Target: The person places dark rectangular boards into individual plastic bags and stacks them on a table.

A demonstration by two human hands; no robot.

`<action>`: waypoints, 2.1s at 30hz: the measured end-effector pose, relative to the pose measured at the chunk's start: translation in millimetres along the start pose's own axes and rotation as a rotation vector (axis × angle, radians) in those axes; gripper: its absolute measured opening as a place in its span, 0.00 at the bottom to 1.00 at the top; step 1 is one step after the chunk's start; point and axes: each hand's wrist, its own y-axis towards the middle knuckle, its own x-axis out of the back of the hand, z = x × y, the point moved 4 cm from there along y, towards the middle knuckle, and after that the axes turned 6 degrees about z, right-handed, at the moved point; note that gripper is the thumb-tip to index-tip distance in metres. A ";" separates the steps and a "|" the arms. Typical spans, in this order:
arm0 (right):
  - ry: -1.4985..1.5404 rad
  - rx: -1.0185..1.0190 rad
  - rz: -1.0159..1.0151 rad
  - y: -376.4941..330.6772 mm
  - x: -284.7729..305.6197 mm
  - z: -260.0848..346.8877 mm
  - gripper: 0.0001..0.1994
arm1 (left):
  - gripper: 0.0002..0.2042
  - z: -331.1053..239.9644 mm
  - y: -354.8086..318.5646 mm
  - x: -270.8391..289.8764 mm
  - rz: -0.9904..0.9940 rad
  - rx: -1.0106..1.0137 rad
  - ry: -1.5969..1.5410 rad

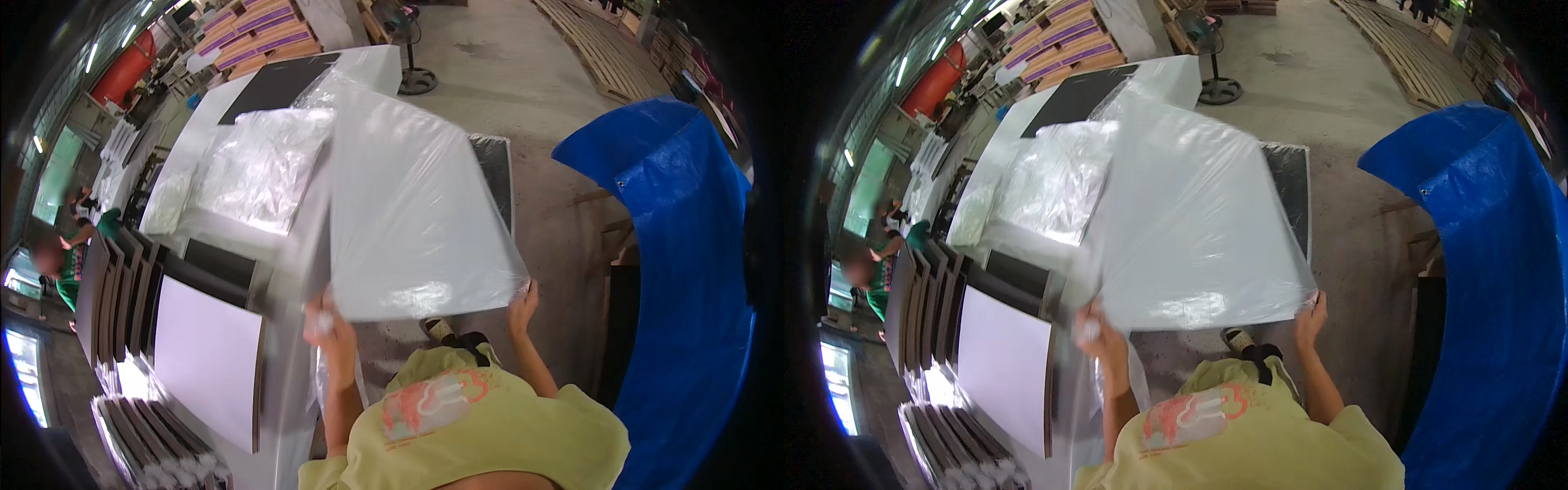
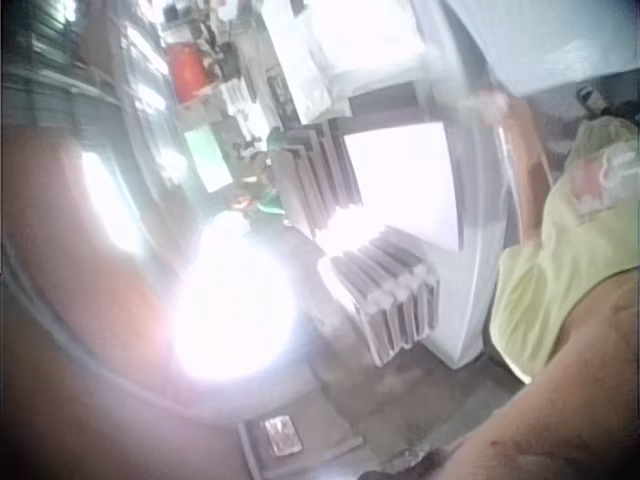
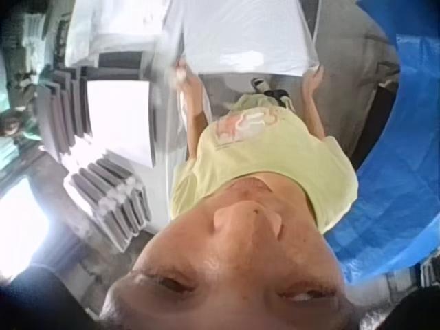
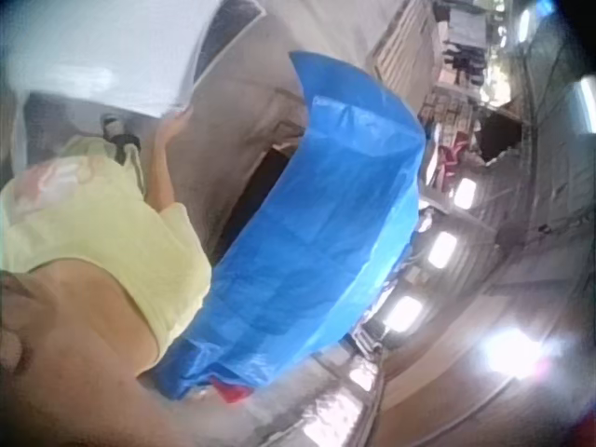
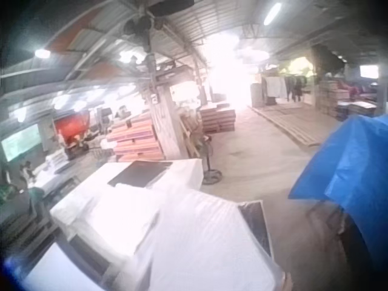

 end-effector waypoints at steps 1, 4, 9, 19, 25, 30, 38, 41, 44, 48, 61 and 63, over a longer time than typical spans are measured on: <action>-0.039 -0.013 -0.001 13.5 -1.4 -5.6 0.11 | 0.12 32.4 11.8 -36.3 0.110 0.170 -0.017; -0.148 -0.008 0.012 51.2 -15.8 -20.4 0.10 | 0.11 108.6 24.3 -129.7 0.241 0.312 -0.127; -0.462 -0.160 0.092 101.6 -57.6 -86.1 0.08 | 0.14 166.9 18.3 -225.6 0.406 0.463 0.203; -0.548 -0.350 0.177 94.8 -82.8 -186.3 0.10 | 0.13 232.4 -23.3 -264.2 0.505 0.751 0.325; -0.545 -0.291 0.266 102.6 -79.9 -191.2 0.10 | 0.24 229.3 -40.1 -226.6 0.763 0.677 -0.072; -0.485 -0.033 0.328 108.8 -74.6 -188.2 0.11 | 0.31 236.1 -47.6 -177.2 0.840 0.732 -0.217; -0.739 -0.159 0.266 99.6 -75.1 -179.5 0.14 | 0.39 168.3 -28.9 -91.2 0.857 0.828 -0.720; -0.836 -0.142 0.184 82.3 -71.8 -104.9 0.17 | 0.45 134.0 -19.4 -56.1 0.705 0.714 -0.996; -0.157 0.051 0.486 55.7 -119.1 -93.0 0.20 | 0.48 111.8 -16.6 -30.1 0.518 0.655 -1.167; 0.275 0.086 1.362 -99.2 -197.0 134.9 0.19 | 0.49 112.6 -35.4 9.2 0.348 0.534 -1.169; 0.421 0.423 1.938 -288.2 -193.7 225.2 0.09 | 0.08 109.1 -151.4 157.7 -0.360 0.705 -0.464; 0.334 0.483 2.028 -300.8 -180.8 233.4 0.10 | 0.08 102.6 -163.8 177.5 -0.461 0.736 -0.548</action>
